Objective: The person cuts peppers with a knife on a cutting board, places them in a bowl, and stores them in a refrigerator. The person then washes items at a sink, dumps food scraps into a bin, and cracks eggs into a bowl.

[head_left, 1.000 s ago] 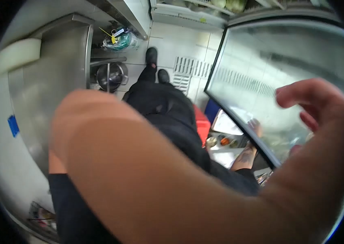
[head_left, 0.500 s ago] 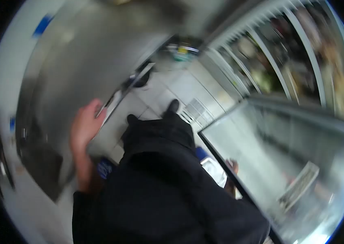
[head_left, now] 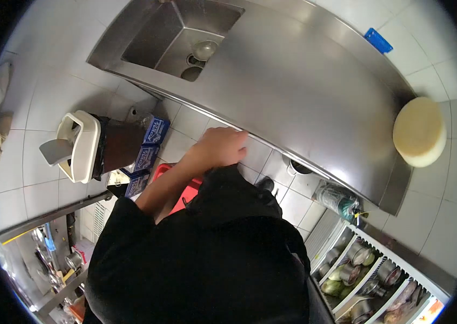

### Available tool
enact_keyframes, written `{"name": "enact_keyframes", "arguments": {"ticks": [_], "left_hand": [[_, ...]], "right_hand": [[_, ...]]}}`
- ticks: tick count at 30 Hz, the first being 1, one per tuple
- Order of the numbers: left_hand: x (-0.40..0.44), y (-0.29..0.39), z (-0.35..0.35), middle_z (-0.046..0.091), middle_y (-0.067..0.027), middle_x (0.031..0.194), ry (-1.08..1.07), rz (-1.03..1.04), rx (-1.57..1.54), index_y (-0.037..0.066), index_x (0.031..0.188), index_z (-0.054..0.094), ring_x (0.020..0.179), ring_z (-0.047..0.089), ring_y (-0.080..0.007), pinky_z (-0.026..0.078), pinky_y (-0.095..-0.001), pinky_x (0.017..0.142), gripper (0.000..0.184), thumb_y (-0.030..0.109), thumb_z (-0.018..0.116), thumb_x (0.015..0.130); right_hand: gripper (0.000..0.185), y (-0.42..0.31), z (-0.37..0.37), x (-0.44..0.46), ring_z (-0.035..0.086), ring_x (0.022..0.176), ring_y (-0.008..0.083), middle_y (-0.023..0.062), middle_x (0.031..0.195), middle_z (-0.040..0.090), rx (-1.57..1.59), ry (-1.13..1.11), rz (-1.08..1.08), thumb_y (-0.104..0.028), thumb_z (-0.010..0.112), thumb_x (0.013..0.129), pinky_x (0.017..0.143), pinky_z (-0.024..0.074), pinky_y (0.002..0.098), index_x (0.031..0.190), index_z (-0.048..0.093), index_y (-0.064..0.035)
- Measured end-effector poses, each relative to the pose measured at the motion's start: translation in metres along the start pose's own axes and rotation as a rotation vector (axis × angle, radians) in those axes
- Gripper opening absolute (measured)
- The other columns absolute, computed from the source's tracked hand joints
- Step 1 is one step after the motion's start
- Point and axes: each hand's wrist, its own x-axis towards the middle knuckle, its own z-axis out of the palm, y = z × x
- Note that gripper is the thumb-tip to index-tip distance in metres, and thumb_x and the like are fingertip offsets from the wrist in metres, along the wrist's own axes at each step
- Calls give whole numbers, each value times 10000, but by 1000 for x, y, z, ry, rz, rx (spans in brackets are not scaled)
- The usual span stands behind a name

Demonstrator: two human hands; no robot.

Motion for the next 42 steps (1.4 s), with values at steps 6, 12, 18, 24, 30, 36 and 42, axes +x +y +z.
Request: {"name": "enact_keyframes", "arguments": {"ticks": [6, 12, 18, 24, 30, 36, 42], "left_hand": [[-30, -86, -15, 669, -208, 878, 86, -205, -45, 61, 972, 592, 851, 642, -419, 507, -525, 740, 322, 361, 551, 863], [-50, -124, -16, 691, -175, 837, 244, -464, -227, 35, 931, 620, 804, 668, -386, 529, -468, 737, 312, 339, 577, 877], [-49, -196, -34, 686, -172, 799, 466, -510, -411, 51, 867, 638, 768, 672, -372, 523, -470, 719, 220, 270, 623, 852], [9, -350, -64, 671, -167, 801, 715, -458, -617, 43, 933, 634, 669, 674, -316, 518, -412, 638, 166, 166, 652, 823], [80, -515, -120, 679, -131, 857, 630, -360, -774, 14, 1034, 606, 676, 669, -236, 514, -343, 633, 217, 116, 650, 848], [179, -641, -103, 688, -96, 811, 425, -474, -1093, 23, 1078, 634, 699, 680, -183, 508, -304, 651, 276, 228, 619, 893], [356, -694, -64, 689, -160, 960, 350, -388, -985, 74, 1104, 655, 911, 669, -286, 509, -429, 788, 379, 364, 580, 871]], "right_hand": [[421, -85, 160, -49, 574, 1024, 208, -16, 968, 638, 320, -119, 77, -422, 390, 955, 908, 377, 443, 1134, 566, -85], [292, -174, 450, -190, 609, 707, 142, 35, 803, 622, -238, -961, -632, -308, 502, 972, 589, 440, 245, 1052, 603, -45], [334, -186, 696, -391, 600, 834, 133, 46, 918, 630, -419, -1549, -802, -332, 474, 1002, 675, 460, 279, 1078, 599, -31], [445, -104, 981, -575, 639, 922, 247, 115, 985, 654, -367, -1847, -292, -398, 423, 1004, 822, 512, 392, 1158, 551, 0], [442, -8, 1321, -668, 561, 1055, 355, 182, 1098, 617, 499, -1617, 902, -402, 486, 934, 917, 472, 535, 1127, 572, -14], [254, 2, 1364, -718, 551, 875, 289, 113, 971, 597, 905, -1147, 770, -202, 499, 873, 703, 515, 414, 1045, 577, -33], [302, 63, 1309, -666, 508, 831, 181, 58, 974, 485, 231, -1043, -955, -30, 596, 835, 832, 440, 366, 1086, 430, -63]]}}
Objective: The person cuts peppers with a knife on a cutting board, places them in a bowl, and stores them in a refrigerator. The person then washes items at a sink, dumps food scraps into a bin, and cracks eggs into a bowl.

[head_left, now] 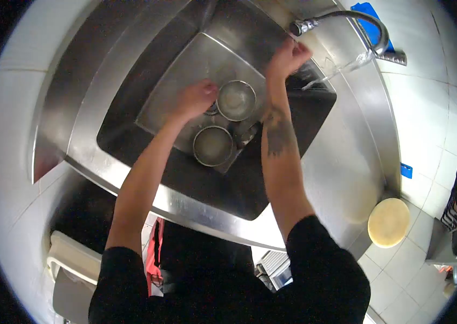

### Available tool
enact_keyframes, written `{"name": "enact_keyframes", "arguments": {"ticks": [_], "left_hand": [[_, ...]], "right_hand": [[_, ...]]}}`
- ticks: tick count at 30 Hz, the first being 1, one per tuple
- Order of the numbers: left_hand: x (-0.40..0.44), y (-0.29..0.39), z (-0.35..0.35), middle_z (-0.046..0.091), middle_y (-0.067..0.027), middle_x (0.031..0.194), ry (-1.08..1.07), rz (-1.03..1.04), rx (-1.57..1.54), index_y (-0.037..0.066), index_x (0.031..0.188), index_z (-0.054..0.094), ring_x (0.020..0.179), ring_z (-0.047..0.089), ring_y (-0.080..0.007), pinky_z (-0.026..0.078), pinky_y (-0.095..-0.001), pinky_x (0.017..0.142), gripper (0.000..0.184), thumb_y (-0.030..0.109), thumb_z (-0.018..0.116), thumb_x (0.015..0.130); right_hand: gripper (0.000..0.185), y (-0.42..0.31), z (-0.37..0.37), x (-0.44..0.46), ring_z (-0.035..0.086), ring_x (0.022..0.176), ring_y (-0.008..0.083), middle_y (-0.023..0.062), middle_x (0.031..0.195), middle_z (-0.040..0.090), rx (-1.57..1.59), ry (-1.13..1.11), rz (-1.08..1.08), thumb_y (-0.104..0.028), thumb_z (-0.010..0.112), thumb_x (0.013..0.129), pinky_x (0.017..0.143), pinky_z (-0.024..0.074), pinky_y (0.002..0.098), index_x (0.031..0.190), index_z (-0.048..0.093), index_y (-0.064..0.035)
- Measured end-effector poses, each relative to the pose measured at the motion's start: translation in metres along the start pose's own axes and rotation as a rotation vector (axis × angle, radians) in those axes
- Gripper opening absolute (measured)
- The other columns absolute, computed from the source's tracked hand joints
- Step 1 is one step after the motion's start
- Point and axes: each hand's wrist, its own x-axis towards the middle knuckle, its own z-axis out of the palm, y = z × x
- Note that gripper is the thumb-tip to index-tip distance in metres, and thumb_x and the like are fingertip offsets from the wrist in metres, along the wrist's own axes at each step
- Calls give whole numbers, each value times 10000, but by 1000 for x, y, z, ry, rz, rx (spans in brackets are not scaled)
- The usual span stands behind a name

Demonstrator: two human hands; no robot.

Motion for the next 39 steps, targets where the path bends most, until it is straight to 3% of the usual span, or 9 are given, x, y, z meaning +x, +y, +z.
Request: {"name": "enact_keyframes", "arguments": {"ticks": [7, 9, 13, 18, 23, 31, 34, 36, 39], "left_hand": [[115, -126, 147, 657, -202, 1056, 101, -274, 354, 49, 1063, 656, 968, 636, -380, 503, -480, 817, 335, 303, 594, 854], [123, -140, 183, 658, -191, 1055, 297, -203, 183, 65, 1022, 680, 982, 628, -384, 497, -486, 831, 289, 268, 603, 831], [131, -75, 186, 619, -152, 1180, 178, 338, 349, 125, 948, 706, 1145, 548, -360, 454, -434, 948, 222, 219, 624, 765], [137, -9, 188, 621, -100, 1113, 444, 1019, 627, 139, 873, 711, 1075, 547, -335, 365, -551, 968, 186, 152, 632, 705], [163, -35, 203, 637, -125, 996, 524, 149, 72, 115, 876, 686, 1009, 565, -336, 448, -457, 848, 210, 138, 662, 668], [134, -106, 170, 662, -199, 858, -177, -380, -419, 54, 750, 656, 838, 636, -382, 492, -492, 693, 139, 189, 638, 723], [162, -168, 144, 658, -219, 835, -260, 535, 594, 52, 807, 672, 821, 645, -387, 508, -483, 732, 209, 238, 578, 786], [169, -176, 105, 661, -214, 917, 18, 108, 523, 67, 942, 669, 885, 632, -402, 508, -478, 777, 257, 257, 549, 817], [167, -184, 38, 626, -186, 1122, 138, -65, 521, 85, 1106, 633, 1041, 594, -383, 499, -477, 860, 326, 236, 559, 826]], "right_hand": [[231, 116, -172, -105, 594, 704, 215, 80, 797, 644, -1055, -571, 293, -235, 592, 859, 668, 472, 336, 899, 651, -15], [375, 62, -153, -161, 621, 868, 251, 160, 980, 676, -1380, 26, 118, -268, 680, 815, 791, 480, 351, 1052, 640, 19], [581, 152, -214, -216, 589, 1038, 239, 193, 1152, 632, -825, -95, 538, -272, 772, 760, 903, 459, 364, 1211, 566, 32], [489, 117, -174, -216, 603, 1005, 234, 158, 1096, 656, -389, -188, 342, -205, 767, 773, 895, 465, 363, 1165, 600, 37], [314, 44, -179, -171, 655, 801, 202, 135, 918, 704, -846, -319, 435, 42, 543, 742, 729, 496, 310, 1010, 683, -45], [296, 46, -135, -134, 602, 719, 321, 125, 809, 642, -1001, -609, -289, 81, 529, 682, 683, 488, 413, 901, 661, -69], [303, 75, -123, -141, 580, 827, 354, 167, 952, 613, -1009, -494, -406, 67, 556, 673, 719, 479, 427, 951, 614, -38], [338, 57, -95, -168, 569, 925, 379, 205, 1086, 584, -964, -450, -381, 51, 582, 669, 743, 473, 437, 999, 584, -23], [375, 149, -124, -216, 528, 1094, 398, 234, 1208, 534, -982, -1024, -371, 19, 613, 695, 857, 489, 457, 1067, 582, -22]]}}
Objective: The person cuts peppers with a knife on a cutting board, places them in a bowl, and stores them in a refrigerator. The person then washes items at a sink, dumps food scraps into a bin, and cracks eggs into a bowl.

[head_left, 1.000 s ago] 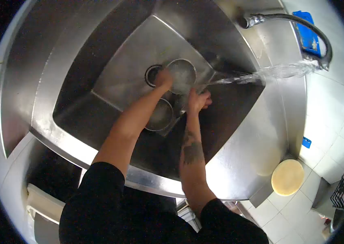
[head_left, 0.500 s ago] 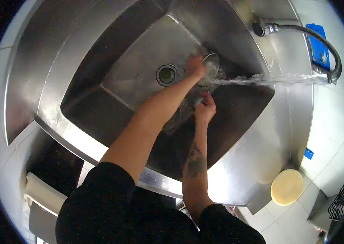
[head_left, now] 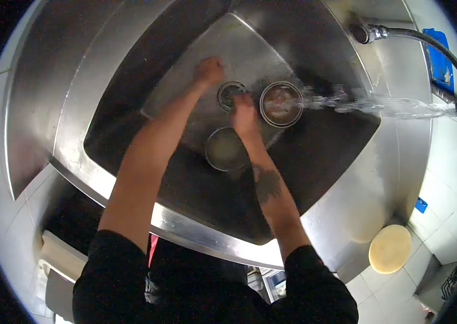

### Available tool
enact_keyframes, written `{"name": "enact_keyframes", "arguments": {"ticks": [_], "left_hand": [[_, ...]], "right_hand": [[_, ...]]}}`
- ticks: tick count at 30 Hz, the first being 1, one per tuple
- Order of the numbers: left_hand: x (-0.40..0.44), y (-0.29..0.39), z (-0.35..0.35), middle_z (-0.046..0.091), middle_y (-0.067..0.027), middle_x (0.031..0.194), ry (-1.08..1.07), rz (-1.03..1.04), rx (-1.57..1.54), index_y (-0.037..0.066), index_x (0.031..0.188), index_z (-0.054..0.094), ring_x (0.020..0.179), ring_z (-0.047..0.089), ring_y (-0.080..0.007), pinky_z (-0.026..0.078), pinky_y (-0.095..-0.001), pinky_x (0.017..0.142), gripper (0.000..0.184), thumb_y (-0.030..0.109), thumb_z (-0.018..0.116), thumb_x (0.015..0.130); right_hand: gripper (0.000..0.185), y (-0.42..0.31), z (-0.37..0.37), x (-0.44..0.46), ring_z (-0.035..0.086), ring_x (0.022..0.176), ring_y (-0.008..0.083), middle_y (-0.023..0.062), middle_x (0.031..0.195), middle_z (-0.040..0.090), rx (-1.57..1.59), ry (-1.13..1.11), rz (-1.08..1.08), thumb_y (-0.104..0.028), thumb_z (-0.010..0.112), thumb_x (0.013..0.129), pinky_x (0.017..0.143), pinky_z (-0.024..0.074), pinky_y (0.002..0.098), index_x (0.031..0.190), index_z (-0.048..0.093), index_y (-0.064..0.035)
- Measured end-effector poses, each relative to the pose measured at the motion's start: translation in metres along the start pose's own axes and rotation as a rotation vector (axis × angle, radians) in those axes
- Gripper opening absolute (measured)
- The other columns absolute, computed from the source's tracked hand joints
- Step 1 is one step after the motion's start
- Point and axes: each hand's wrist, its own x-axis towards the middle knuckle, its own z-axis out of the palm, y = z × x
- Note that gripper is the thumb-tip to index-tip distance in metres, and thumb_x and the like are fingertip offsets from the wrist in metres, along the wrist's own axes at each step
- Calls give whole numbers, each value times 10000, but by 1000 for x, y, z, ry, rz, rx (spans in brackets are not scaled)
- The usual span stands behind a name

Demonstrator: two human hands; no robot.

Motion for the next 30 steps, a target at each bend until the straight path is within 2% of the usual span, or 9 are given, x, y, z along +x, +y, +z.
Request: {"name": "enact_keyframes", "arguments": {"ticks": [4, 5, 8, 11, 14, 19, 22, 25, 30], "left_hand": [[-10, -14, -54, 466, -153, 1370, 74, 254, 503, 106, 1196, 574, 1241, 463, -358, 448, -500, 969, 366, 197, 566, 842], [-10, -23, -55, 420, -146, 1414, 82, 332, 611, 115, 1224, 555, 1284, 423, -354, 429, -506, 999, 385, 189, 568, 846], [1, -35, -65, 384, -164, 1432, -224, 111, 579, 148, 1292, 507, 1306, 379, -389, 381, -507, 1048, 435, 201, 564, 864], [-33, -76, -32, 393, -170, 1424, 57, 179, 556, 177, 1348, 459, 1276, 395, -414, 358, -503, 1068, 513, 229, 586, 854], [-81, -62, -43, 378, -174, 1439, -146, 128, 684, 153, 1361, 452, 1254, 406, -430, 369, -498, 1060, 541, 259, 596, 851], [-109, -83, 4, 451, -177, 1372, -97, 170, 530, 62, 1300, 483, 1252, 406, -451, 403, -525, 1013, 504, 279, 588, 858], [-111, -57, -4, 516, -200, 1299, -351, -12, 267, 38, 1268, 498, 1202, 465, -450, 410, -527, 1000, 464, 264, 570, 869], [-106, -41, -2, 554, -217, 1246, -383, 54, 208, 35, 1257, 503, 1151, 525, -425, 421, -513, 992, 437, 244, 555, 877], [-121, -12, -44, 612, -227, 1139, -426, -16, 123, 37, 1201, 542, 1091, 577, -398, 452, -495, 951, 380, 211, 553, 863]], "right_hand": [[420, 15, 42, 36, 508, 1149, 384, 230, 1258, 514, -77, -449, -85, -28, 642, 716, 949, 479, 459, 1129, 574, -8], [436, 23, 50, 41, 501, 1163, 382, 229, 1276, 501, -131, -428, -140, -46, 654, 720, 948, 480, 458, 1146, 566, -6], [516, 38, 69, 27, 483, 1194, 384, 235, 1344, 445, -329, -482, -264, -121, 679, 745, 948, 482, 455, 1225, 531, -2], [533, 34, 68, 23, 487, 1179, 400, 247, 1332, 451, -265, -605, -174, -157, 675, 749, 974, 464, 448, 1231, 528, 18], [536, 40, 86, 20, 512, 1144, 409, 257, 1280, 496, -132, -555, -98, -170, 668, 745, 980, 452, 449, 1216, 524, 41], [473, 70, 161, 14, 544, 1088, 430, 269, 1159, 564, -169, -376, 34, -145, 637, 769, 950, 456, 469, 1188, 527, 45], [443, 73, 155, 18, 547, 1079, 442, 276, 1129, 573, -44, -363, 40, -125, 622, 778, 926, 469, 480, 1185, 532, 25], [380, 66, 153, 11, 563, 1065, 434, 274, 1071, 595, -23, -331, 188, -105, 623, 770, 896, 487, 481, 1128, 568, 9], [269, 56, 147, 21, 619, 1016, 378, 230, 1043, 637, -26, -551, 306, -113, 578, 823, 857, 515, 479, 1064, 630, -8]]}}
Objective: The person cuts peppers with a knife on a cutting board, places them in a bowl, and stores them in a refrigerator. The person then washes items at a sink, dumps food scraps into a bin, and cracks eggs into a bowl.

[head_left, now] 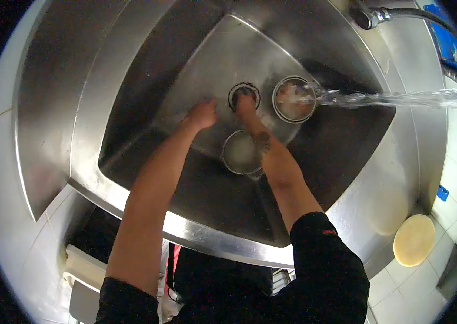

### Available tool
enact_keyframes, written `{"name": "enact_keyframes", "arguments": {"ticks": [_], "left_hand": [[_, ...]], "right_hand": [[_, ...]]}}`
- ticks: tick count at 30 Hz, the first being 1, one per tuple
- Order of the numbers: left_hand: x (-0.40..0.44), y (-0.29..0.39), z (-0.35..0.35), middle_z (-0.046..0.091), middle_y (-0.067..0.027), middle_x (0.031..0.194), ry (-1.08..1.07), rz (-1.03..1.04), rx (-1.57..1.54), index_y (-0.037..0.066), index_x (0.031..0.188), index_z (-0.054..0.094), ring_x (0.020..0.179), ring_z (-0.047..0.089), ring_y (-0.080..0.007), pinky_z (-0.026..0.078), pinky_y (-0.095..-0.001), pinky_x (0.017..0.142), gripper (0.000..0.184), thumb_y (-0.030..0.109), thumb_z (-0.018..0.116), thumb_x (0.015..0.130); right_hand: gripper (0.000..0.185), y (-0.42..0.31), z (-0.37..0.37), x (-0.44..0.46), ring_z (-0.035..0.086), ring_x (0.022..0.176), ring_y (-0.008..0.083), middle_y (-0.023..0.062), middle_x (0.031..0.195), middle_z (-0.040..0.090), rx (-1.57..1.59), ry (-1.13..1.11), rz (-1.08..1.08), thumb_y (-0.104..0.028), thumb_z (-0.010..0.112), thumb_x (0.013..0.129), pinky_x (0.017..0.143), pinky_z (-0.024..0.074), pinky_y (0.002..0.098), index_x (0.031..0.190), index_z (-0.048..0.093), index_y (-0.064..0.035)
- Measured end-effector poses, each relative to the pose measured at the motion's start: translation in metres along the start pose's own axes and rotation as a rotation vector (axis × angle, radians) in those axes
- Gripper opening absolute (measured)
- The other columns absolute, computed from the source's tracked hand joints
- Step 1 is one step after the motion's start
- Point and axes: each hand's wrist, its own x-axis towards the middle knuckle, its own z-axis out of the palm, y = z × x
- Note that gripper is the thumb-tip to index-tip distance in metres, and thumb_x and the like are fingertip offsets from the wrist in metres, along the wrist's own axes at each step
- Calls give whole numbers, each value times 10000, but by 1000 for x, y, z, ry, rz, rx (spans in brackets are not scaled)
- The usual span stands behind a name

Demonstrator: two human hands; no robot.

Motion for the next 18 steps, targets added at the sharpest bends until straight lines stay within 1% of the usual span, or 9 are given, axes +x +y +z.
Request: {"name": "enact_keyframes", "arguments": {"ticks": [1, 3, 4, 5, 7, 10, 12, 15, 18], "left_hand": [[-5, 3, -4, 620, -228, 1121, -10, -31, -17, 39, 1189, 551, 1086, 581, -398, 459, -493, 941, 371, 207, 554, 858], [0, 0, -12, 627, -231, 1099, -2, 21, -16, 39, 1170, 564, 1068, 586, -404, 462, -493, 922, 365, 213, 561, 849], [1, -2, -17, 631, -233, 1087, 0, 45, -13, 40, 1161, 571, 1059, 588, -406, 464, -492, 912, 362, 216, 564, 845], [2, -1, -24, 632, -229, 1089, 33, 69, -3, 40, 1149, 573, 1054, 588, -407, 466, -493, 902, 356, 222, 566, 843], [-4, 11, -46, 634, -220, 1091, 98, 123, 21, 39, 1125, 578, 1045, 588, -408, 471, -493, 882, 346, 233, 570, 838], [-32, 37, -85, 652, -184, 1015, 173, 191, -11, 54, 1113, 598, 922, 624, -381, 500, -461, 829, 342, 228, 613, 819], [-65, 59, -107, 654, -163, 1004, 255, 241, -146, 48, 1092, 599, 921, 632, -342, 502, -428, 834, 324, 249, 616, 838], [-126, 91, -123, 663, -96, 1000, 391, 399, -460, 48, 1062, 605, 935, 638, -224, 506, -361, 839, 254, 237, 615, 892], [-212, 118, -110, 656, -34, 992, 497, 571, -980, 51, 1037, 602, 936, 608, -131, 500, -302, 835, 137, 142, 590, 935]], "right_hand": [[276, -2, -3, -6, 635, 1010, 354, 214, 1094, 634, -26, -3, -19, -135, 545, 869, 845, 530, 480, 1105, 636, -23], [281, 1, -6, -3, 638, 1008, 351, 202, 1103, 642, 34, 151, -100, -146, 549, 866, 846, 528, 478, 1101, 644, -24], [277, 35, 37, 16, 625, 1012, 373, 206, 1062, 652, 127, 303, -152, -134, 586, 817, 860, 512, 474, 1057, 646, -10], [281, 31, 36, 20, 625, 1010, 372, 203, 1064, 653, 124, 319, -146, -135, 589, 814, 861, 509, 471, 1061, 645, -14], [288, 29, 34, 27, 625, 1006, 370, 196, 1070, 655, 73, 254, -114, -136, 595, 809, 864, 503, 465, 1069, 643, -23], [300, 26, 19, 35, 626, 1000, 366, 185, 1077, 658, 77, 175, -99, -138, 604, 801, 868, 494, 455, 1081, 640, -37], [298, 16, -21, 22, 636, 983, 343, 165, 1072, 664, 161, 75, -188, -146, 611, 805, 863, 494, 441, 1086, 635, -46], [279, 51, 2, 31, 623, 931, 267, 88, 1009, 660, 697, -128, -212, -168, 623, 825, 841, 493, 401, 1074, 621, -43], [369, 7, -71, -52, 581, 1024, 211, 76, 1161, 609, 1132, -301, -174, -182, 589, 893, 857, 488, 329, 1234, 556, -44]]}}
